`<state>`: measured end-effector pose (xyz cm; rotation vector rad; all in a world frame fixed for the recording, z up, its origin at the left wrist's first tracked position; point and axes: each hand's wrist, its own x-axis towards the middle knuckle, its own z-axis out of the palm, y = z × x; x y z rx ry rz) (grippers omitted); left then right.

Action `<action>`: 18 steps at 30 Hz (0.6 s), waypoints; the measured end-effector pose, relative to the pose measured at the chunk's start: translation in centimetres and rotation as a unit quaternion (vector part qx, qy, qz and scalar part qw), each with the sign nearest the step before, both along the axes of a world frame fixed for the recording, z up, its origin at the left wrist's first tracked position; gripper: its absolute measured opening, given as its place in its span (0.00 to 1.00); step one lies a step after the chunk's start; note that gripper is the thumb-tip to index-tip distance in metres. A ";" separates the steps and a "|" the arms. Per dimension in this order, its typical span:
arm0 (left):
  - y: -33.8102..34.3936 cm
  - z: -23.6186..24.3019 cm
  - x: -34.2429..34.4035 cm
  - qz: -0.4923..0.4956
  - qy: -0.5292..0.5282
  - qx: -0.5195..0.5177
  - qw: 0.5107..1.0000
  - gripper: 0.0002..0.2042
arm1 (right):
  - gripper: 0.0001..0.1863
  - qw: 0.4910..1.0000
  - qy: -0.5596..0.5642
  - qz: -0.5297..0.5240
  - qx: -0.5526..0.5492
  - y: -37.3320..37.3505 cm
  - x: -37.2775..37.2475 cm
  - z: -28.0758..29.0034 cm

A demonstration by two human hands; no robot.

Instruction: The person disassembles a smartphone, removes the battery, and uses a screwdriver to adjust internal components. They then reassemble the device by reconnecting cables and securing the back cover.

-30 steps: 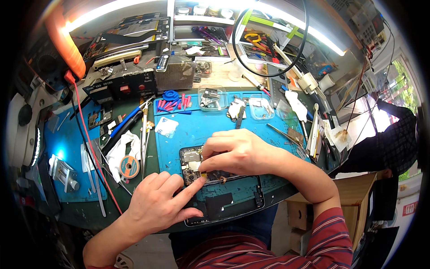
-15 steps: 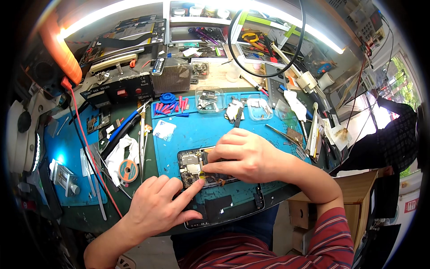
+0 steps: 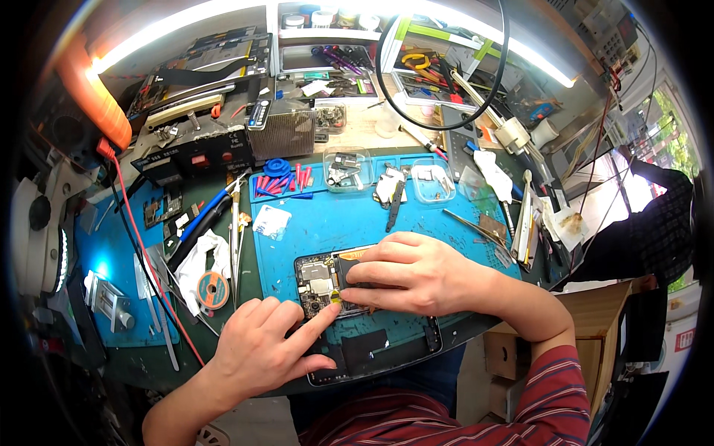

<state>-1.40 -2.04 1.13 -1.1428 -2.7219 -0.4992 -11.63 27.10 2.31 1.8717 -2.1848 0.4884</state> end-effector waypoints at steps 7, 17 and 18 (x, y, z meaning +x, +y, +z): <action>0.0 0.0 0.0 -0.001 -0.001 0.005 1.000 0.32 | 0.17 1.000 -0.004 0.001 -0.012 -0.1 -0.1 -0.3; -0.1 0.0 0.1 0.003 -0.005 0.008 1.000 0.32 | 0.17 0.999 -0.034 -0.005 -0.009 -0.1 -0.2 -0.4; -0.1 0.1 0.1 0.003 -0.005 0.006 1.000 0.32 | 0.17 0.999 -0.045 -0.004 -0.016 0.0 -0.3 -0.6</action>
